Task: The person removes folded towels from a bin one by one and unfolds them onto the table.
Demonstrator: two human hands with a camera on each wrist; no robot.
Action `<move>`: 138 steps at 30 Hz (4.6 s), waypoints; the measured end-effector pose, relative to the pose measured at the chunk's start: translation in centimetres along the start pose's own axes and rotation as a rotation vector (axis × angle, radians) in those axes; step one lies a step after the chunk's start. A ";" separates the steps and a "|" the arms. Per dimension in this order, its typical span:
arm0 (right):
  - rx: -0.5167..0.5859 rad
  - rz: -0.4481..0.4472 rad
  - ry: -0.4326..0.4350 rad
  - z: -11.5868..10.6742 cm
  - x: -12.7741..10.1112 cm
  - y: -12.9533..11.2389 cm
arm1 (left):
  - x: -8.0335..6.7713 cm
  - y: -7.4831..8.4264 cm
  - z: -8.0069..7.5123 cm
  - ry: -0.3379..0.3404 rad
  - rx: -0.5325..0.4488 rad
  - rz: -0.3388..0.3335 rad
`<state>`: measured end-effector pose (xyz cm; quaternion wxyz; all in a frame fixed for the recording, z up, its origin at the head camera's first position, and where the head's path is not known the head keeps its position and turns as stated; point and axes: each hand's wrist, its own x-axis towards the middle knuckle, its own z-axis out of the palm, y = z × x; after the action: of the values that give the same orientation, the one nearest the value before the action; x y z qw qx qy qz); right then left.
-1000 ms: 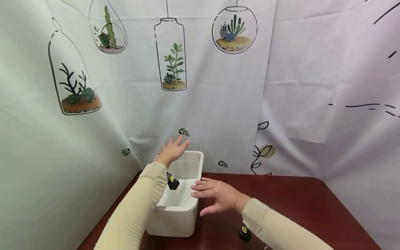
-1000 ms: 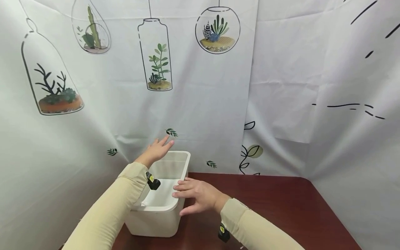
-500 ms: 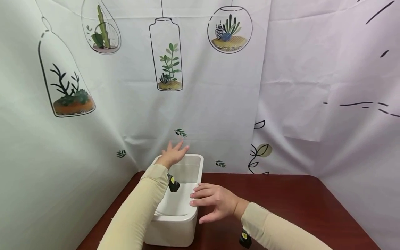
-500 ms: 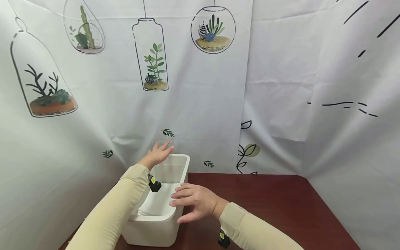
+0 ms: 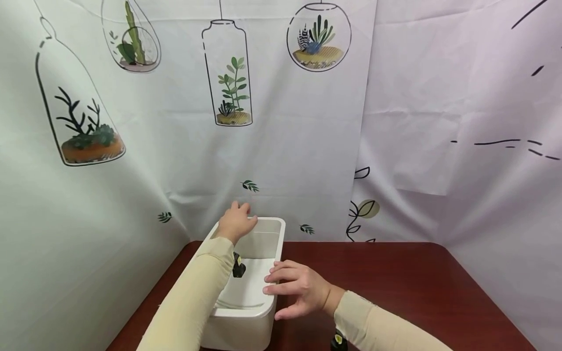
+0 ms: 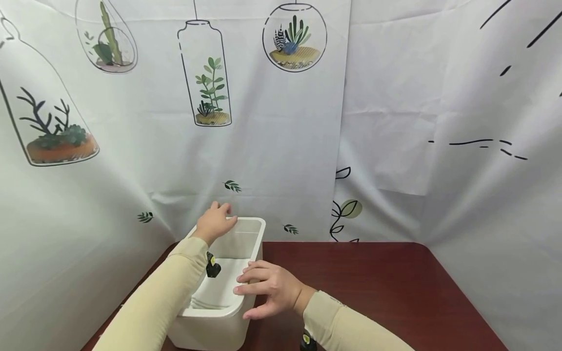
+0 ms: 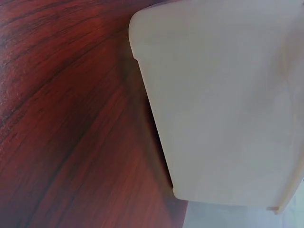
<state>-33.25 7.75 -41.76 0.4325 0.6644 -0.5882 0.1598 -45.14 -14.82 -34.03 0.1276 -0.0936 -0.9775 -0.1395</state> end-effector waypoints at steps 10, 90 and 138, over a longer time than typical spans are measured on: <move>0.004 0.027 0.019 0.3 0.1 -0.4 | 0.3 -1.1 1.2 -0.114 0.043 0.004; -0.037 0.175 -0.053 -0.1 0.2 -1.8 | -2.0 -5.0 8.1 -0.738 -0.378 -0.089; -0.010 0.156 0.003 0.5 0.1 -1.5 | -0.1 -2.9 -1.1 -0.661 -0.406 -0.062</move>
<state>-32.01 7.17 -42.53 0.4227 0.6141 -0.6385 0.1912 -45.43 -17.90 -33.78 -0.2197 -0.1271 -0.9207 -0.2963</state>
